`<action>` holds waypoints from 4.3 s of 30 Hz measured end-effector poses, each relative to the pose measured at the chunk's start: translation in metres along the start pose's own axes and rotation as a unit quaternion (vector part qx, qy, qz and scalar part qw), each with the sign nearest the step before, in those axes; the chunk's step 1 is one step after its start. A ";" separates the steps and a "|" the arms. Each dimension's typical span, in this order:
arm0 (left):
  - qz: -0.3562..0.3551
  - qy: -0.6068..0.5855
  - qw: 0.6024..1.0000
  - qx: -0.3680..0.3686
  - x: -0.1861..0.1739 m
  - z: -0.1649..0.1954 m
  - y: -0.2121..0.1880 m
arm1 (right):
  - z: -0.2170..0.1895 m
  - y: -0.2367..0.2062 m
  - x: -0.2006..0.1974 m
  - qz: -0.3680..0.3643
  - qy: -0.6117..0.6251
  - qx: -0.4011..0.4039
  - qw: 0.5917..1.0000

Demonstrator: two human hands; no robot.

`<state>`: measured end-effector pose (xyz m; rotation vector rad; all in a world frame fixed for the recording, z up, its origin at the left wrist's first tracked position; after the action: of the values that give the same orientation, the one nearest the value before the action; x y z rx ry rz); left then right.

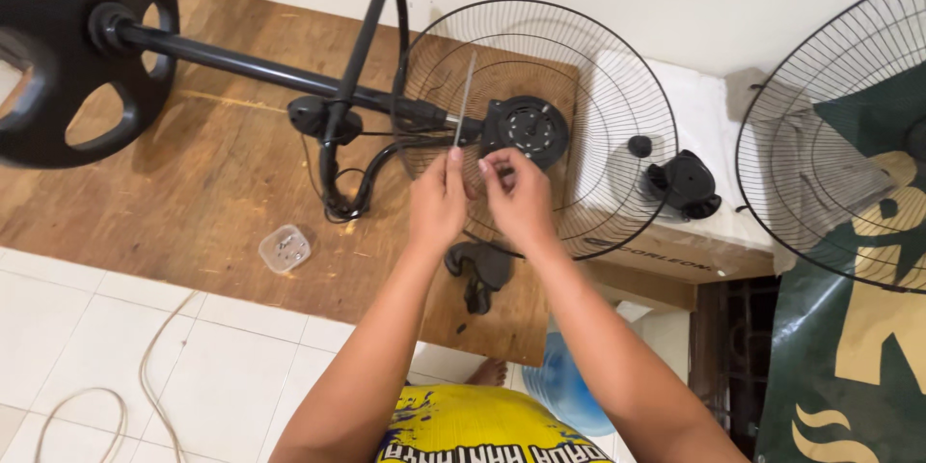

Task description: The person assembles a pedestal fan on a wooden table. They attach the motor housing to the stand, mount the front wire guard, secure the blade knob and rear cover, and fit the white rear plate onto the fan head using a screwdriver and by hand.

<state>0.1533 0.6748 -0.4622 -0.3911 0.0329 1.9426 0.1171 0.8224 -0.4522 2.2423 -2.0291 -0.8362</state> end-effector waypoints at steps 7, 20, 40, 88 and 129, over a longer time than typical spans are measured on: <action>0.034 -0.023 0.987 0.156 -0.082 -0.034 -0.041 | -0.084 -0.049 0.075 -0.054 0.044 -0.101 0.992; 0.141 0.111 0.979 0.098 -0.268 -0.208 -0.048 | -0.047 -0.121 0.314 -0.249 0.049 -0.050 0.966; 0.141 0.177 0.974 0.015 -0.358 -0.277 0.032 | -0.027 -0.091 0.451 -0.298 -0.274 -0.037 0.914; 0.038 0.054 0.950 0.305 -0.075 0.001 -0.049 | 0.068 -0.040 -0.001 -0.043 0.120 0.139 0.982; -0.131 0.433 0.883 0.124 0.146 0.015 0.166 | 0.224 0.132 -0.082 -0.080 -0.183 0.222 0.954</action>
<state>-0.0515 0.7424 -0.5160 -1.0055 0.7626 1.3385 -0.0926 0.9535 -0.5676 2.6881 -2.4283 -0.9450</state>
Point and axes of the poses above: each hand's wrist, its own y-axis towards the middle knuckle, its own x-axis out of the palm, z = x × y, the point moved 7 cm from there along y, towards the middle knuckle, and after that the axes turned 9 degrees about -x, right-handed, at the moved point
